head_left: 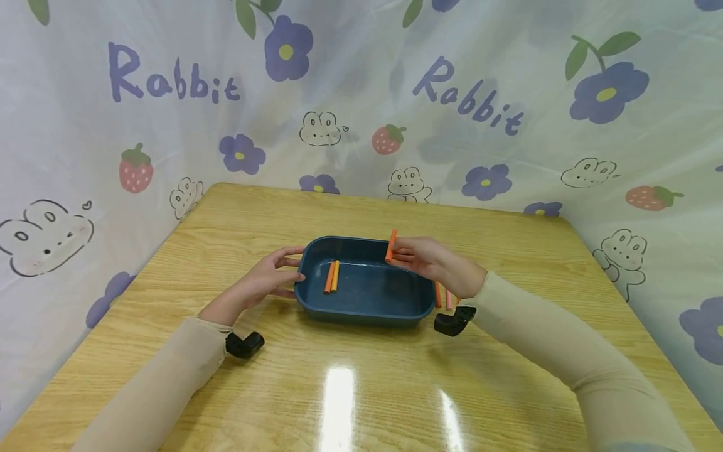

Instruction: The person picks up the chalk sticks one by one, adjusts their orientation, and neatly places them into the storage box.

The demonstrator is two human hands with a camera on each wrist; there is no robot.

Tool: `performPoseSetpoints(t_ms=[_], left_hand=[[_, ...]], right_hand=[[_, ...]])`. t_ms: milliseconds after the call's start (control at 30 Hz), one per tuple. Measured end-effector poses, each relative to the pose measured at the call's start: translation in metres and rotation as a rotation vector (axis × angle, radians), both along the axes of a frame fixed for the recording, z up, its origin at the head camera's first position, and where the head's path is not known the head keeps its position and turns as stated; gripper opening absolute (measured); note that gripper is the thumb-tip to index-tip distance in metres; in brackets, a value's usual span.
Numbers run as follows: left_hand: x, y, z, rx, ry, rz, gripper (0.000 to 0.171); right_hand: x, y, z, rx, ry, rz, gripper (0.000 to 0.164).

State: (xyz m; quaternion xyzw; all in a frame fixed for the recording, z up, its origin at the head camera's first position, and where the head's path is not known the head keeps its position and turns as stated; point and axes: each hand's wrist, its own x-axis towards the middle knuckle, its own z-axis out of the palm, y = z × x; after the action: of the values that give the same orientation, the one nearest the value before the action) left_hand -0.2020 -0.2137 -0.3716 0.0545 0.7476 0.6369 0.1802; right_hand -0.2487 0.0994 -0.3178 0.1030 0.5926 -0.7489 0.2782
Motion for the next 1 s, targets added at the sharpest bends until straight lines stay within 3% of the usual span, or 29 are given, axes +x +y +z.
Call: performPoseSetpoints(t_ms=[600, 1000], left_hand=[[-0.001, -0.001, 0.0, -0.007, -0.006, 0.004, 0.063], [-0.001, -0.001, 0.001, 0.016, -0.024, 0.005, 0.063]], right_hand=[[-0.012, -0.036, -0.009, 0.062, -0.037, 0.081, 0.046], [-0.015, -0.057, -0.012, 0.109, -0.091, 0.186, 0.037]])
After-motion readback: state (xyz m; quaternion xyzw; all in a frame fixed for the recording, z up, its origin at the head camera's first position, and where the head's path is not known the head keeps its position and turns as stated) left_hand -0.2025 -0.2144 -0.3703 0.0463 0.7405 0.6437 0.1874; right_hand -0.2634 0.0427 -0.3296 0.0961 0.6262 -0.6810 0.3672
